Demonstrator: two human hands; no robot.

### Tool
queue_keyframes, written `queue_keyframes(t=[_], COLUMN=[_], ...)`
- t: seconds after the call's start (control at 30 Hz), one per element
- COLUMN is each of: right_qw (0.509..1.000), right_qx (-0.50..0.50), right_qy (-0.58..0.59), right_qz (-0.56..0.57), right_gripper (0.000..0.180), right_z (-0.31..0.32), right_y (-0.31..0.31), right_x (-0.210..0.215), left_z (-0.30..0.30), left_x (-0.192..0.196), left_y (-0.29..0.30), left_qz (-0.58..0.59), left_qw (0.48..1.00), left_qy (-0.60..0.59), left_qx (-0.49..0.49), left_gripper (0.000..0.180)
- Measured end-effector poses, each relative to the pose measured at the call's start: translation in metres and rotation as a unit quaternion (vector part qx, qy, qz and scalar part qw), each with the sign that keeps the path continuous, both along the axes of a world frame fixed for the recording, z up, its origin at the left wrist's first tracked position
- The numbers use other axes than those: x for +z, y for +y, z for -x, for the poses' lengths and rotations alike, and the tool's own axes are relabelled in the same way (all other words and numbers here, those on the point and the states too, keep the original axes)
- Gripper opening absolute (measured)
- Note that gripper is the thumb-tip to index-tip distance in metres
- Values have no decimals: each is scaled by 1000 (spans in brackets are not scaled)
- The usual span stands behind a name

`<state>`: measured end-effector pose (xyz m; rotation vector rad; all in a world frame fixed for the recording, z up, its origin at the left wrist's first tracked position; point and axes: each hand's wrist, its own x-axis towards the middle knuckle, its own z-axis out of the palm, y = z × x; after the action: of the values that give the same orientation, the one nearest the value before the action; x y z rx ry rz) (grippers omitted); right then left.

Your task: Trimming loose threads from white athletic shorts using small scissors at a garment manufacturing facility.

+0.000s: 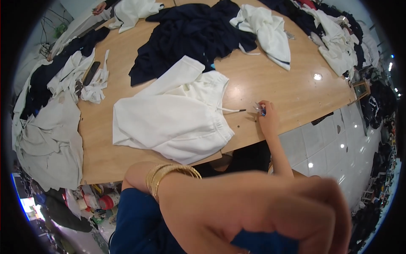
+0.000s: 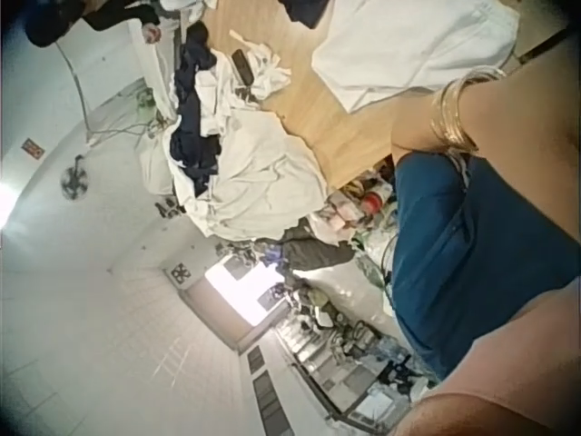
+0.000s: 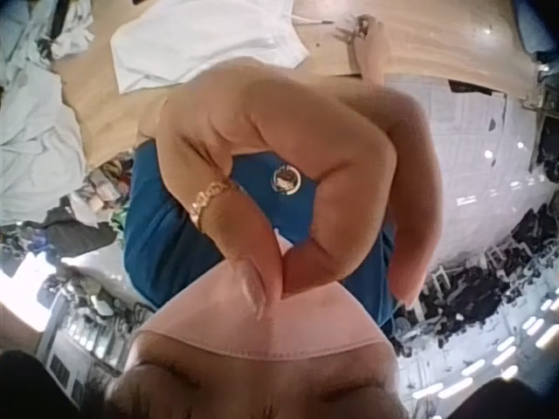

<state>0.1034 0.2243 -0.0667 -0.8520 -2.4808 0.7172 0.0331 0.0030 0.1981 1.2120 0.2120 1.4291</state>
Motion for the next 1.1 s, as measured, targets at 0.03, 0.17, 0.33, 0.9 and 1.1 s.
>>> queue_keyframes(t=[0.03, 0.17, 0.33, 0.9, 1.1], right_qw=[1000, 995, 962, 916, 955], right_qx=[6, 0, -26, 214, 184], right_qy=[10, 83, 55, 72, 158], right_qz=[-9, 61, 265, 331, 169], right_gripper=[15, 13, 15, 26, 44], right_z=[-8, -42, -93, -46, -16], right_y=[2, 18, 5, -89, -33], right_x=[-1, -18, 4, 29, 106], left_z=[5, 34, 80, 105, 66], left_x=[-10, -57, -158, -238, -159], left_y=[0, -1, -33, 45, 36], left_qz=[-1, 83, 169, 398, 254], left_qw=[996, 847, 522, 569, 730], left_qy=[1, 141, 586, 541, 499], left_qx=[88, 506, 596, 474, 392], left_gripper=[29, 13, 20, 31, 23])
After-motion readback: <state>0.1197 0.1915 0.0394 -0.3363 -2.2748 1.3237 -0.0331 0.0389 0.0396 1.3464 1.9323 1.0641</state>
